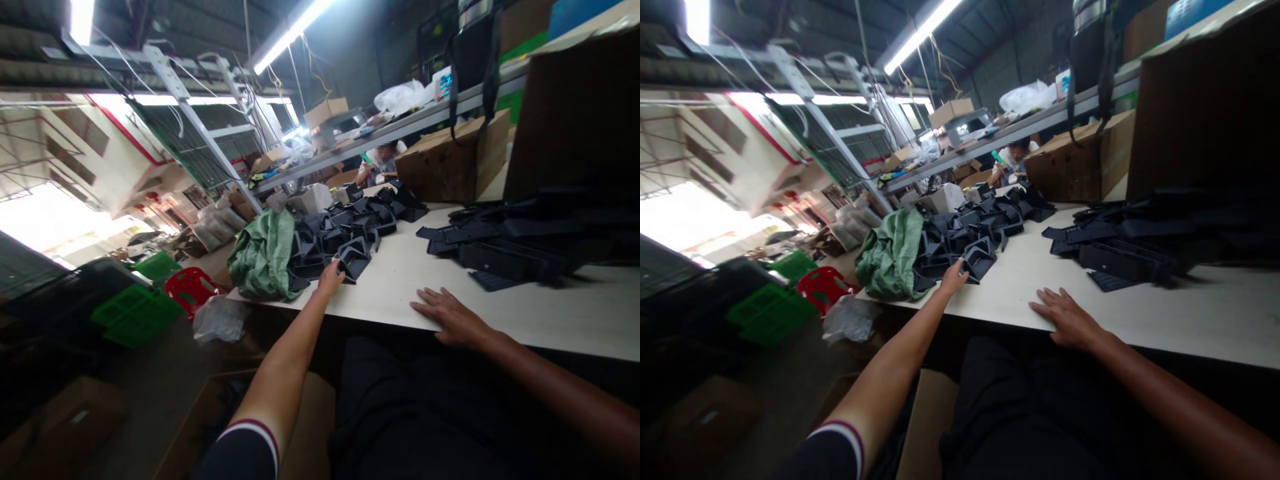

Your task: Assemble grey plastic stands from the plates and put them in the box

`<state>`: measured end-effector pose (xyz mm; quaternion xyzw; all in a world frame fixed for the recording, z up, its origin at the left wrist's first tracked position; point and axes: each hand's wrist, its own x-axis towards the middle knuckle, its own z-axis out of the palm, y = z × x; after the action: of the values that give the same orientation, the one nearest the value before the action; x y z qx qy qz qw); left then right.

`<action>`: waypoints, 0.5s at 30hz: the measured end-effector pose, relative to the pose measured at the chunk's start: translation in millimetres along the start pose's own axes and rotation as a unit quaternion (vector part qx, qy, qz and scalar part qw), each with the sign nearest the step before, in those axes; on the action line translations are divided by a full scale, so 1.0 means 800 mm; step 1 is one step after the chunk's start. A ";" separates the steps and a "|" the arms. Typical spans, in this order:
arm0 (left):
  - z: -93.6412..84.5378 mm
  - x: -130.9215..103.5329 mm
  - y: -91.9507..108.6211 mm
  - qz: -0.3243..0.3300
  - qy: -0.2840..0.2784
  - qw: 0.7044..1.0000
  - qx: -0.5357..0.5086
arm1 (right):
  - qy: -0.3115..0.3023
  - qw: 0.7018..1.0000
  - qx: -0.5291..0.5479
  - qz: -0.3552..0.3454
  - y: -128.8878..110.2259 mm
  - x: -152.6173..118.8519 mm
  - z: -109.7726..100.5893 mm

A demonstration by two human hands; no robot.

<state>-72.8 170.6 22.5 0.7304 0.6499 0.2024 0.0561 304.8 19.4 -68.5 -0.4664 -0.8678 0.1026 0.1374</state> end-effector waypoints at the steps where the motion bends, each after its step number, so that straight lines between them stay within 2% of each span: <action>1: 0.000 0.001 -0.009 0.004 0.001 1.000 -0.004 | 0.001 1.000 -0.001 0.001 0.001 -0.001 0.002; 6: -0.015 0.012 -0.053 -0.002 0.021 0.999 -0.041 | 0.010 1.000 -0.003 -0.001 0.006 -0.004 0.012; 9: -0.019 0.019 -0.068 -0.012 0.045 0.996 -0.073 | 0.016 1.000 -0.011 0.000 0.008 -0.007 0.018; 12: -0.011 0.017 -0.074 -0.021 0.085 0.990 -0.112 | 0.024 1.000 -0.013 -0.001 0.009 -0.010 0.022; 15: 0.008 0.008 -0.076 -0.039 0.138 0.976 -0.163 | 0.027 1.000 -0.003 0.001 0.007 -0.012 0.023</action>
<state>-126.0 187.0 -2.6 0.6509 0.6375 0.4019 0.0923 307.9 13.4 -89.1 -0.4703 -0.8636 0.0881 0.1590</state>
